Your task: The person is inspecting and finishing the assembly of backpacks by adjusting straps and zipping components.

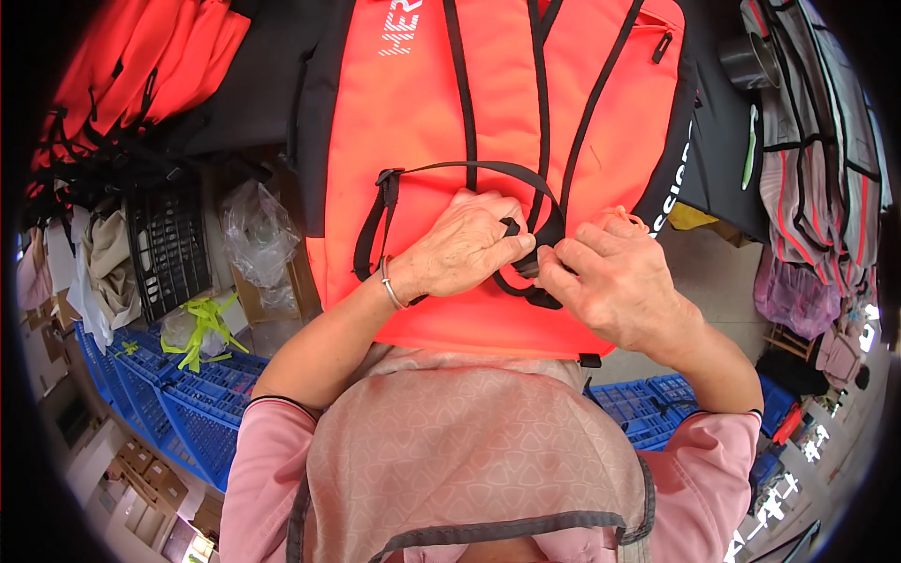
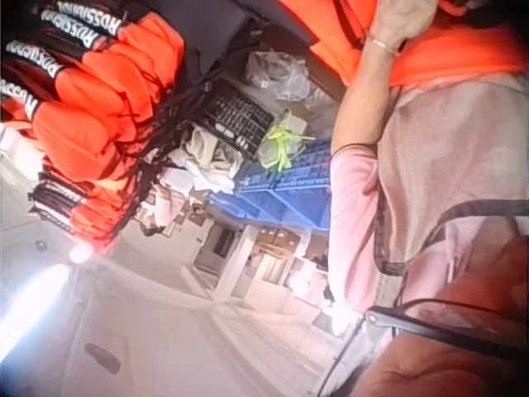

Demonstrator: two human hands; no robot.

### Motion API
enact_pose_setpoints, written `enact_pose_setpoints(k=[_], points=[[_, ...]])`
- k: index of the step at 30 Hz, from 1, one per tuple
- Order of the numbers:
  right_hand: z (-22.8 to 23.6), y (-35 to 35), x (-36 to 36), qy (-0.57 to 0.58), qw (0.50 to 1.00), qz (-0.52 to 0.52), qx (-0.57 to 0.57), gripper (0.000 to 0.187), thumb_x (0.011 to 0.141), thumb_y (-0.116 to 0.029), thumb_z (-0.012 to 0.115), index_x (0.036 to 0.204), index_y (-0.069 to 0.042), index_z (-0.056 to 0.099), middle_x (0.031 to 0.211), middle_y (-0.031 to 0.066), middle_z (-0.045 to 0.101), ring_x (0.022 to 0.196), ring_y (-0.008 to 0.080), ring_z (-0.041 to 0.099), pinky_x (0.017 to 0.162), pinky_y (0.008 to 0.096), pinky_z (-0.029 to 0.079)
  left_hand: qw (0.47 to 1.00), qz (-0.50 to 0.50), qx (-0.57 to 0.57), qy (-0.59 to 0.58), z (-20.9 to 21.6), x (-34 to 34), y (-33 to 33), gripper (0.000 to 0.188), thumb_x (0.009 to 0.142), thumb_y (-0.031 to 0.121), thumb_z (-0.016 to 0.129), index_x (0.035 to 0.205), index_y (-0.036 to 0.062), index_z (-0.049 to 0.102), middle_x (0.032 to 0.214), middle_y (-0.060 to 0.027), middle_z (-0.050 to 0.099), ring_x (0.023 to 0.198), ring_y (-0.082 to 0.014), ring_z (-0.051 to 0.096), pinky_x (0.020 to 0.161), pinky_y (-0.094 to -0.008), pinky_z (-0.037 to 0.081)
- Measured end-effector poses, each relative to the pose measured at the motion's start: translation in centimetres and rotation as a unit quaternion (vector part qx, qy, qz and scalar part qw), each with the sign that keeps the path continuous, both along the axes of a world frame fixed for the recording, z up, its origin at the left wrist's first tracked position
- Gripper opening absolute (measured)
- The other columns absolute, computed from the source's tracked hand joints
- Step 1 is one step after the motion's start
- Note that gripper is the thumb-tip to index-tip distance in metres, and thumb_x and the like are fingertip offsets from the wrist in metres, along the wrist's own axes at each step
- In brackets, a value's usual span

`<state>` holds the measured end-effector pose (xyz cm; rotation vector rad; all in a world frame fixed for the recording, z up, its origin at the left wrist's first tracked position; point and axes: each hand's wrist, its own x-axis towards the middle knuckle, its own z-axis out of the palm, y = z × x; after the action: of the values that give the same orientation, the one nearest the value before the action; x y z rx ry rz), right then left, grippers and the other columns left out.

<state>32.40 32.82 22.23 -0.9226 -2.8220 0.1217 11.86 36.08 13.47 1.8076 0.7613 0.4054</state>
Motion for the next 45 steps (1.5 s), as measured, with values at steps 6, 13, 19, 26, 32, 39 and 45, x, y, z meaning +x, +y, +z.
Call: enact_pose_setpoints(k=[6,13,19,26,32,39,45], points=[[0.7,0.1,-0.6,-0.016,0.999,0.023,0.021,0.012,0.066,-0.014,0.066,0.071,-0.006,0.059,0.066,0.0018,0.051,0.067,0.0145,0.055,0.054,0.0295,0.038,1.000,-0.006,-0.001,-0.012,-0.1,0.0,0.2,0.038,0.094,0.033,0.052,0.076,0.0029,0.065,0.087,-0.0091,0.060,0.092,-0.0254,0.056,0.087,-0.0401,0.036],[2.0,-0.1,-1.4,-0.123,0.989,0.080,0.033,0.016,0.064,-0.012,0.066,0.078,-0.003,0.063,0.071,0.0014,0.052,0.068,0.0135,0.055,0.054,0.0287,0.036,0.999,-0.006,0.032,0.010,0.0,0.2,0.1,0.041,0.093,0.035,0.050,0.072,0.0036,0.065,0.087,-0.0106,0.060,0.093,-0.0267,0.056,0.087,-0.0407,0.037],[1.1,0.3,-1.9,-0.085,0.993,0.082,0.030,0.014,0.065,-0.015,0.066,0.074,-0.008,0.059,0.068,0.0001,0.049,0.067,0.0138,0.054,0.054,0.0289,0.036,1.000,-0.021,0.013,-0.005,-0.6,-0.1,0.4,0.039,0.092,0.035,0.050,0.075,0.0021,0.065,0.088,-0.0117,0.060,0.092,-0.0287,0.057,0.086,-0.0416,0.038],[0.2,-0.4,-0.1,0.020,0.996,-0.067,-0.048,0.013,0.069,-0.019,0.068,0.078,-0.010,0.063,0.069,0.0001,0.054,0.066,0.0151,0.056,0.057,0.0326,0.042,0.999,-0.009,-0.027,0.017,0.2,-0.1,0.1,0.035,0.093,0.035,0.051,0.083,0.0026,0.061,0.084,-0.0084,0.059,0.092,-0.0250,0.056,0.093,-0.0384,0.034],[-0.8,-0.9,0.3,0.048,0.994,-0.094,0.010,0.014,0.069,-0.019,0.070,0.079,-0.009,0.065,0.068,-0.0003,0.053,0.064,0.0155,0.056,0.057,0.0330,0.043,1.000,-0.011,-0.020,0.016,-0.1,0.1,0.6,0.035,0.092,0.035,0.052,0.081,0.0033,0.063,0.085,-0.0072,0.059,0.093,-0.0236,0.055,0.093,-0.0382,0.034],[2.3,-0.1,0.9,-0.048,0.994,-0.042,-0.086,0.022,0.074,-0.023,0.076,0.085,-0.006,0.066,0.070,0.0031,0.057,0.063,0.0183,0.058,0.055,0.0341,0.044,1.000,0.005,-0.014,-0.007,-0.3,-0.1,0.8,0.036,0.091,0.034,0.056,0.080,0.0008,0.064,0.087,-0.0119,0.062,0.089,-0.0286,0.059,0.085,-0.0410,0.041],[2.7,0.8,3.2,0.164,0.892,-0.269,-0.325,0.032,0.078,-0.026,0.081,0.097,-0.004,0.067,0.085,0.0111,0.068,0.076,0.0261,0.068,0.067,0.0350,0.053,0.999,0.036,0.019,0.013,2.1,-1.4,-2.1,0.031,0.088,0.034,0.065,0.083,0.0031,0.064,0.094,-0.0089,0.064,0.096,-0.0259,0.059,0.088,-0.0405,0.039]])
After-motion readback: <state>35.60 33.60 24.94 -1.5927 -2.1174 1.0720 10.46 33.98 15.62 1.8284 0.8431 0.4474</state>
